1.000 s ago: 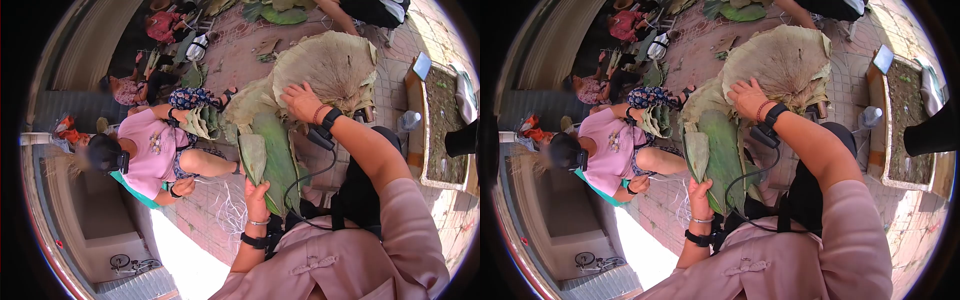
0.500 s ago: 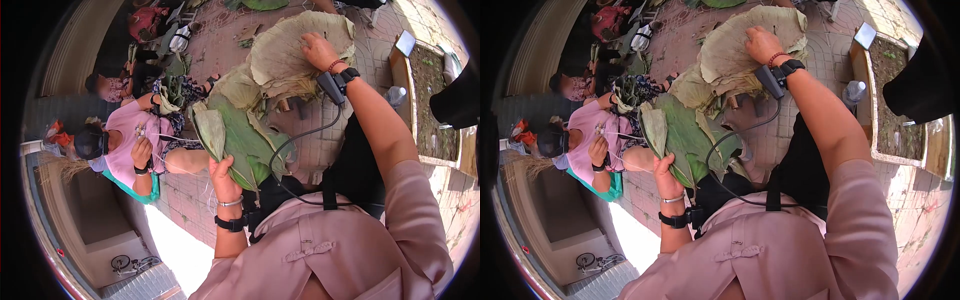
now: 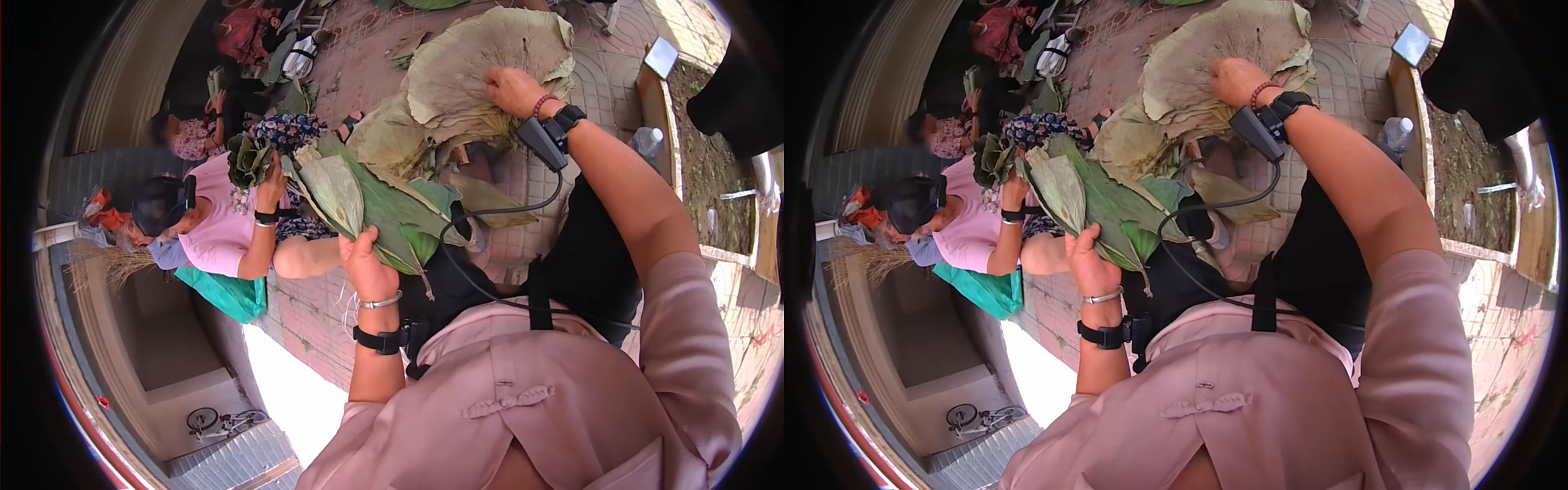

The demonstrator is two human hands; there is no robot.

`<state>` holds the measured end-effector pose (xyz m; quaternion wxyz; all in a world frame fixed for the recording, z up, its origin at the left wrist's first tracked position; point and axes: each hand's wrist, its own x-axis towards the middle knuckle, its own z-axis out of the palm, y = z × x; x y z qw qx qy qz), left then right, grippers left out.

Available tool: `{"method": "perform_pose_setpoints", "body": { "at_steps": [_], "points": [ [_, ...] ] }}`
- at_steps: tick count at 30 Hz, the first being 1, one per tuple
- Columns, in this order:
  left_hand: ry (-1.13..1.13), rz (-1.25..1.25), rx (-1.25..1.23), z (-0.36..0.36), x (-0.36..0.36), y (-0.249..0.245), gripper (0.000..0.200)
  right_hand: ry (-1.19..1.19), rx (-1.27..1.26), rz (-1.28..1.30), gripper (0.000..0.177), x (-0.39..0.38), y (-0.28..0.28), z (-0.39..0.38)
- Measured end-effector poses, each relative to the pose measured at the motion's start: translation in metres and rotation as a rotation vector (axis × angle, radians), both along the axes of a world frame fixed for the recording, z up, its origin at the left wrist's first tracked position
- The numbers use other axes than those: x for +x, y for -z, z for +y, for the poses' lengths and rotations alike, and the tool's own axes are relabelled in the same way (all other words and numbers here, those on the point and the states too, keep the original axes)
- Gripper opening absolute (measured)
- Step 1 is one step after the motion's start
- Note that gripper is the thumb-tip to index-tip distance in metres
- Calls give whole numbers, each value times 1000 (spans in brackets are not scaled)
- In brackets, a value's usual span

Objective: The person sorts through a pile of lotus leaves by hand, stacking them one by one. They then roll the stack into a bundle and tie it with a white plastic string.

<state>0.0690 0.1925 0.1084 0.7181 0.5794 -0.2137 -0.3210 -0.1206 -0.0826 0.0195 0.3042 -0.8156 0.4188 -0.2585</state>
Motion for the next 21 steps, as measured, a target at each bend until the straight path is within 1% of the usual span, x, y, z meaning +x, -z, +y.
{"method": "perform_pose_setpoints", "body": {
  "at_steps": [2, 4, 5, 6, 7, 8, 9, 11, 12, 13, 15, 16, 18, 19, 21],
  "points": [
    [30, -2, -7, -2, 1, -2, 45, -252, 24, -36, 24, 14, 17, 16],
    [46, 9, -1, 0, 3, -2, 44, -309, 54, -58, 24, 18, 4, 46],
    [15, -56, -5, 0, 5, -2, 43, -310, 72, -52, 24, 19, 3, 55],
    [-15, -123, -15, -2, 7, -2, 42, -355, 88, -44, 23, 20, 4, 59],
    [-17, -118, -7, -4, 9, 0, 42, -401, 102, -39, 23, 21, 6, 62],
    [-68, -143, -18, -5, 12, 2, 41, -451, 137, -6, 25, 19, 9, 64],
    [-118, -169, -32, -6, 15, 4, 40, -452, 142, -5, 25, 19, 18, 64],
    [-135, -174, -29, -9, 22, 9, 40, -628, 110, 277, 22, 18, 37, 67],
    [-137, -153, -34, -12, 24, 12, 41, -722, 83, 422, 26, 26, 63, 65],
    [-139, -131, -39, -15, 27, 15, 42, -717, 88, 428, 26, 24, 65, 68],
    [-128, -154, -8, -17, 28, 26, 42, -768, 207, 793, 29, 23, 71, 75],
    [-122, -186, 25, -16, 29, 31, 43, -767, 217, 797, 29, 24, 92, 76],
    [-142, -149, 22, -18, 33, 34, 43, -814, 243, 927, 27, 24, 159, 73],
    [-166, -119, 24, -16, 35, 35, 43, -819, 254, 930, 27, 23, 175, 75],
    [-175, -115, 53, -16, 38, 34, 42, -734, 446, 971, 28, 22, 203, 72]
  ]
}}
